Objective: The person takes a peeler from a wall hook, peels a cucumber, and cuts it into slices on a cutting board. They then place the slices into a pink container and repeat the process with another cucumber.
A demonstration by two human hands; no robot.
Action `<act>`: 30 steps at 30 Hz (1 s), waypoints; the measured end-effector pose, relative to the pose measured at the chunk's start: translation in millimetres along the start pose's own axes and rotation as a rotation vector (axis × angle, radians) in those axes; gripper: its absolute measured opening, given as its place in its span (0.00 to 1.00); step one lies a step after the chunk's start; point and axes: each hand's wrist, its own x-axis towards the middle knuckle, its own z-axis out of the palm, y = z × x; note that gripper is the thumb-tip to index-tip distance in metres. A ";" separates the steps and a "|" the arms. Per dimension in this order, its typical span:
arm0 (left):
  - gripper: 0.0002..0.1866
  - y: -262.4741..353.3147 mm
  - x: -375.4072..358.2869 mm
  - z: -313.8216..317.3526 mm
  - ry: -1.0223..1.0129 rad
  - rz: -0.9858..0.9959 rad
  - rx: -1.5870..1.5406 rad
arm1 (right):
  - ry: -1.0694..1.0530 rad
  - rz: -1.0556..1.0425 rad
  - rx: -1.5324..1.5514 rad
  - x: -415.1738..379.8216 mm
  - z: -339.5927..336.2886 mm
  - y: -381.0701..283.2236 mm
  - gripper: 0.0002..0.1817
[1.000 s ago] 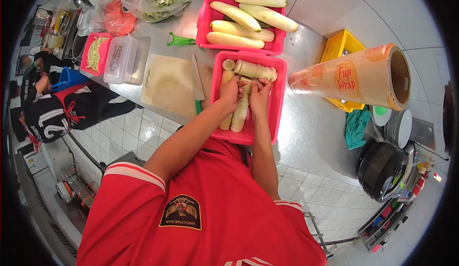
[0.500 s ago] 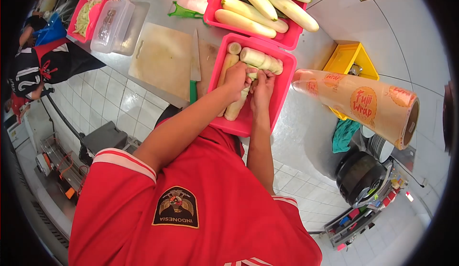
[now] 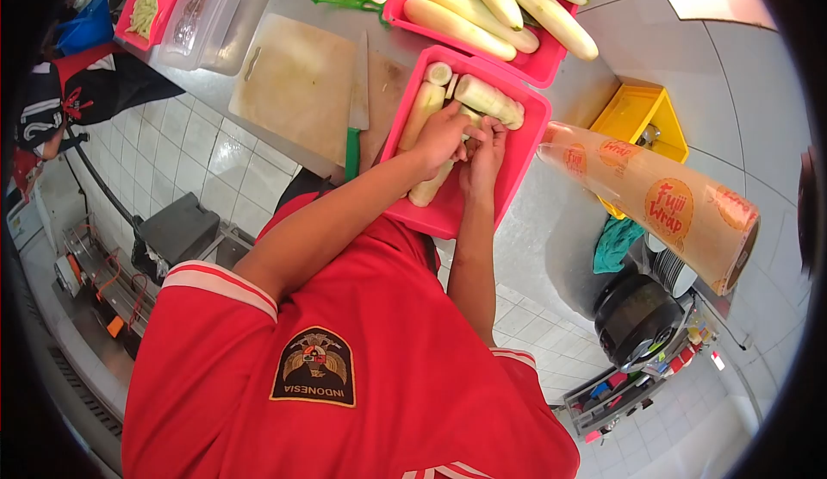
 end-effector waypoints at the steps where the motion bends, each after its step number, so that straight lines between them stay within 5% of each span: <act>1: 0.29 0.6 -3.8 1.7 0.008 -0.004 -0.012 | -0.003 0.011 -0.010 -1.5 1.9 -1.2 0.15; 3: 0.42 -0.5 -6.3 2.1 -0.067 0.027 0.204 | 0.052 0.002 -0.031 -1.3 5.4 -2.6 0.14; 14: 0.37 -6.7 -1.4 6.4 -0.055 0.300 0.549 | 0.031 -0.065 0.067 2.9 -5.3 8.1 0.08; 20: 0.36 -16.9 8.2 10.7 -0.045 0.331 0.479 | -0.021 -0.045 -0.036 2.5 -15.8 8.8 0.13; 23: 0.35 12.5 -7.5 10.5 -0.073 0.128 0.302 | 0.045 -0.094 -0.084 3.3 -5.8 11.2 0.14; 27: 0.30 -2.6 12.9 0.8 -0.059 0.139 0.338 | 0.111 -0.103 -0.142 7.8 -11.7 16.2 0.12; 29: 0.30 19.9 -1.6 -13.1 -0.230 -0.038 0.092 | 0.092 -0.162 -0.188 2.0 -5.0 13.0 0.12; 30: 0.28 28.5 -7.6 -17.5 -0.159 -0.045 0.232 | 0.056 -0.120 -0.214 -3.7 -5.7 6.6 0.12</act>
